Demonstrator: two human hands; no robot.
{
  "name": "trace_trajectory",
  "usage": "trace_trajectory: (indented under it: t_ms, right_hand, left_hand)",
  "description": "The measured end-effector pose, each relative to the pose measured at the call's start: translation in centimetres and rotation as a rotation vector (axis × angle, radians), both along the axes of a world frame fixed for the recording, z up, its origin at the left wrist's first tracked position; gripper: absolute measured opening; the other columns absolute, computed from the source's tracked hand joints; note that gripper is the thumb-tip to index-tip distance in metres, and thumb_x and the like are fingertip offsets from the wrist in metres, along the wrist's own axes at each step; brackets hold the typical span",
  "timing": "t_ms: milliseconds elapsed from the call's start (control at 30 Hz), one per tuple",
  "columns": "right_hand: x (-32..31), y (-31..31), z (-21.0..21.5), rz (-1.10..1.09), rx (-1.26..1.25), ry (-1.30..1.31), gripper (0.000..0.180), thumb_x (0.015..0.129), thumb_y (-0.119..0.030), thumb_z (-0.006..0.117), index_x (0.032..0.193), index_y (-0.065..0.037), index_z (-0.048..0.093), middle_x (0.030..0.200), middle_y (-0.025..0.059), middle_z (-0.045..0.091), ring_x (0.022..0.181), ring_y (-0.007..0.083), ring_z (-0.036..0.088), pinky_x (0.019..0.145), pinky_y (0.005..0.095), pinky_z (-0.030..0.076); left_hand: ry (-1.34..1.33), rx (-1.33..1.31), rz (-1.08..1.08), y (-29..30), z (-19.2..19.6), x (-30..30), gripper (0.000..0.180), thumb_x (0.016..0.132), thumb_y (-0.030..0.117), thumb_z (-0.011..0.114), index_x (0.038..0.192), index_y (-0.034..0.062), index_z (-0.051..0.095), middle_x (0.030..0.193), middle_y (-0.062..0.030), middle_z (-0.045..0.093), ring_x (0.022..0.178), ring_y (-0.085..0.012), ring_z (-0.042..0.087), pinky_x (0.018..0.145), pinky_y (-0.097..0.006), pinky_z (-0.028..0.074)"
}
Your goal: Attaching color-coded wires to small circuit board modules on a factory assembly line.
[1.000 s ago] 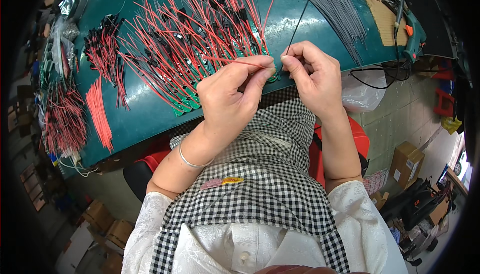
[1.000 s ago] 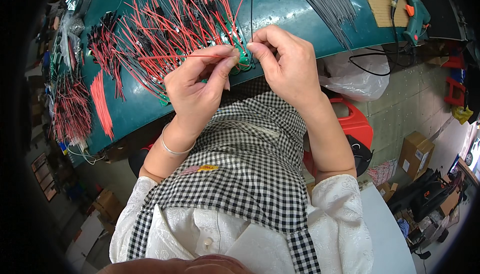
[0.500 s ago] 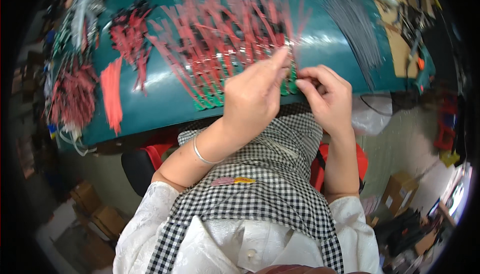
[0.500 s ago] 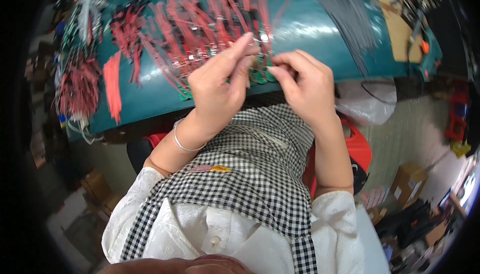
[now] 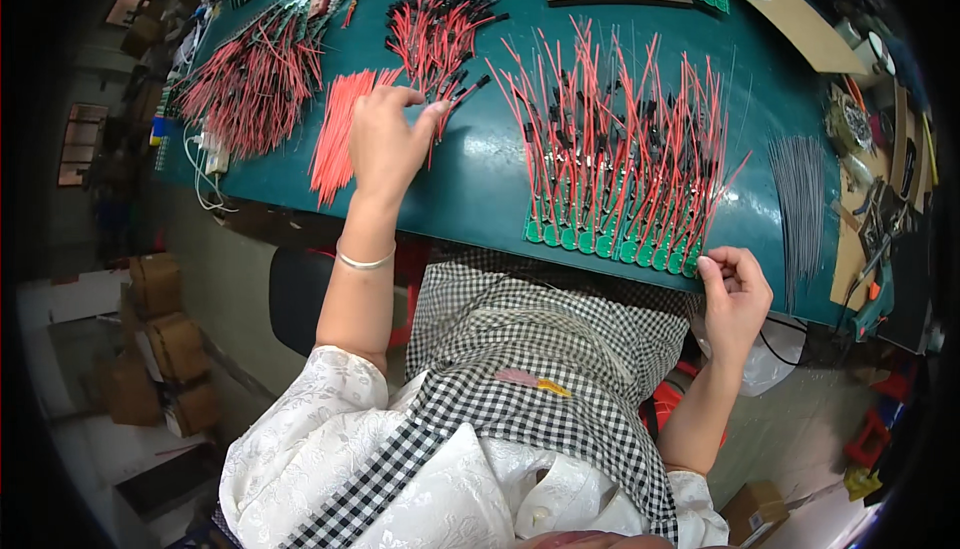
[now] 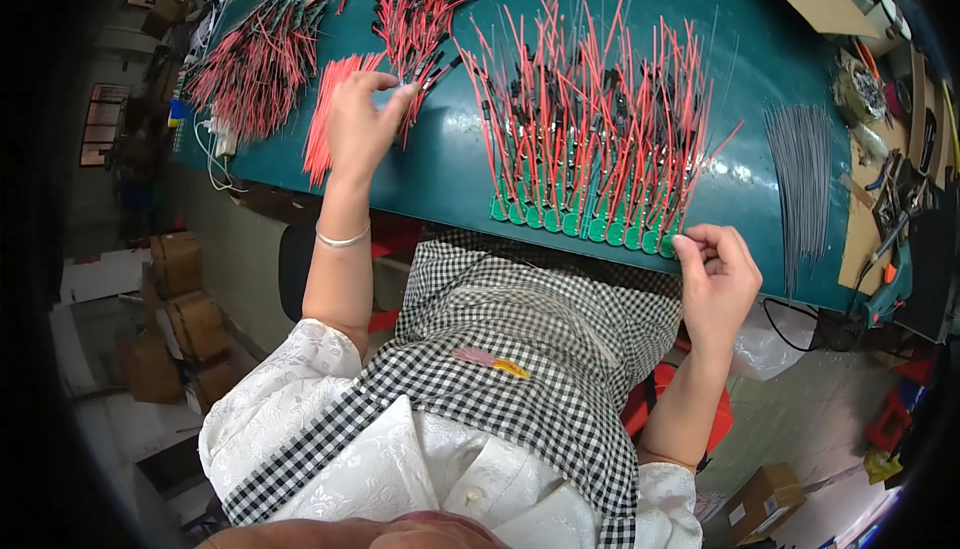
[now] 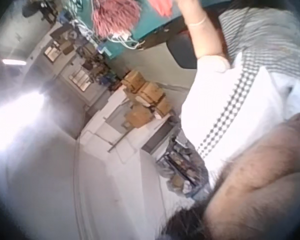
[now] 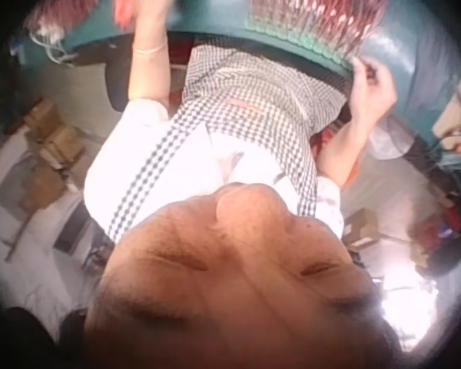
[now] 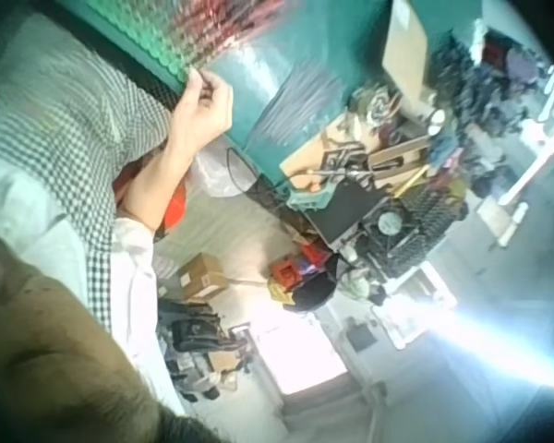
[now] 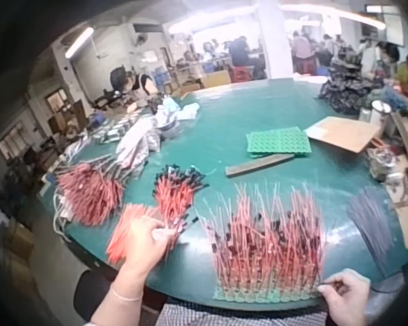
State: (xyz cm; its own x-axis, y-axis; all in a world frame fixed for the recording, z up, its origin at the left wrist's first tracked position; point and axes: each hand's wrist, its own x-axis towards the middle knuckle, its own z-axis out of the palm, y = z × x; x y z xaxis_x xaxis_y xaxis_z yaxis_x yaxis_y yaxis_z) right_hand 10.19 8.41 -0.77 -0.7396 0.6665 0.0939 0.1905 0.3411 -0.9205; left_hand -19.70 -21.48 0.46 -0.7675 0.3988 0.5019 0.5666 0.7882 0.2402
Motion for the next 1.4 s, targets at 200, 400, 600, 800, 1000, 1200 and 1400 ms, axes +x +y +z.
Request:
trace_trajectory:
  t_ms: [200, 400, 600, 800, 1000, 1200, 1400]
  right_hand:
    - [1.5, 0.9, -0.6, -0.074, 0.014, 0.046, 0.007, 0.087, 0.004, 0.073, 0.091, 0.005, 0.067, 0.083, 0.0002, 0.059, 0.069, 0.0034, 0.051, 0.057, 0.0170, 0.042]
    - [2.1, 0.2, 0.4, -0.056, 0.009, 0.014, 0.007, 0.088, 0.004, 0.072, 0.091, 0.005, 0.066, 0.086, 0.0010, 0.059, 0.068, 0.0037, 0.051, 0.058, 0.0176, 0.042]
    - [0.4, -1.5, 2.7, 0.036, 0.061, 0.077, 0.008, 0.086, 0.006, 0.072, 0.090, 0.005, 0.066, 0.087, 0.0035, 0.062, 0.069, 0.0055, 0.055, 0.058, 0.0185, 0.043]
    - [-2.8, -7.3, 4.2, 0.427, -0.284, 0.084, 0.025, 0.083, 0.004, 0.072, 0.108, 0.004, 0.071, 0.086, 0.0061, 0.065, 0.074, 0.0112, 0.062, 0.064, 0.0221, 0.050]
    - [-2.6, -7.3, 3.3, 0.194, -0.731, 0.151, 0.011, 0.098, -0.009, 0.066, 0.103, 0.001, 0.068, 0.081, 0.0018, 0.065, 0.064, 0.0038, 0.057, 0.056, 0.0170, 0.043]
    - [-2.3, -8.6, 2.9, 0.366, -0.538, 0.008, 0.009, 0.086, 0.004, 0.074, 0.094, 0.004, 0.071, 0.091, 0.0090, 0.070, 0.079, 0.0144, 0.067, 0.066, 0.0242, 0.054]
    - [-3.7, -8.8, 2.3, 0.458, 0.091, 0.030, 0.009, 0.080, 0.003, 0.077, 0.085, 0.003, 0.070, 0.082, 0.0107, 0.073, 0.067, 0.0214, 0.068, 0.062, 0.0293, 0.053]
  left_hand:
    - [-0.386, -0.051, 0.153, 2.0, -0.5, 1.4, 0.032, 0.077, 0.033, 0.083, 0.075, 0.0025, 0.073, 0.069, -0.0146, 0.068, 0.068, -0.0329, 0.067, 0.065, -0.044, 0.054]
    - [-0.556, 0.273, 0.120, -0.8, -1.2, 3.7, 0.028, 0.082, 0.025, 0.081, 0.074, 0.0005, 0.073, 0.062, -0.0094, 0.066, 0.052, -0.0152, 0.058, 0.052, -0.030, 0.044]
    - [-0.594, 0.804, 0.022, -1.1, -0.3, 5.9, 0.015, 0.093, 0.009, 0.073, 0.085, -0.0033, 0.071, 0.075, -0.0006, 0.069, 0.061, -0.0044, 0.053, 0.055, -0.022, 0.042]
    - [-0.893, 0.673, -0.558, 3.6, 3.3, 14.7, 0.005, 0.089, 0.001, 0.072, 0.086, -0.0008, 0.070, 0.079, -0.0062, 0.072, 0.063, -0.0053, 0.062, 0.056, -0.020, 0.048]
    - [-0.994, 0.532, -0.667, 4.8, 1.2, 17.3, 0.009, 0.087, 0.004, 0.076, 0.095, 0.0009, 0.075, 0.075, -0.0055, 0.072, 0.058, -0.0062, 0.064, 0.050, -0.022, 0.047]
    - [-0.566, 0.532, -0.740, 4.9, -0.3, 17.5, 0.014, 0.081, -0.002, 0.075, 0.094, 0.0006, 0.071, 0.073, -0.0107, 0.069, 0.057, -0.0212, 0.066, 0.050, -0.030, 0.050]
    - [-0.529, 0.509, -0.654, 4.1, -0.9, 17.5, 0.016, 0.079, -0.001, 0.076, 0.094, 0.0002, 0.070, 0.072, -0.0111, 0.068, 0.058, -0.0236, 0.066, 0.051, -0.032, 0.050]
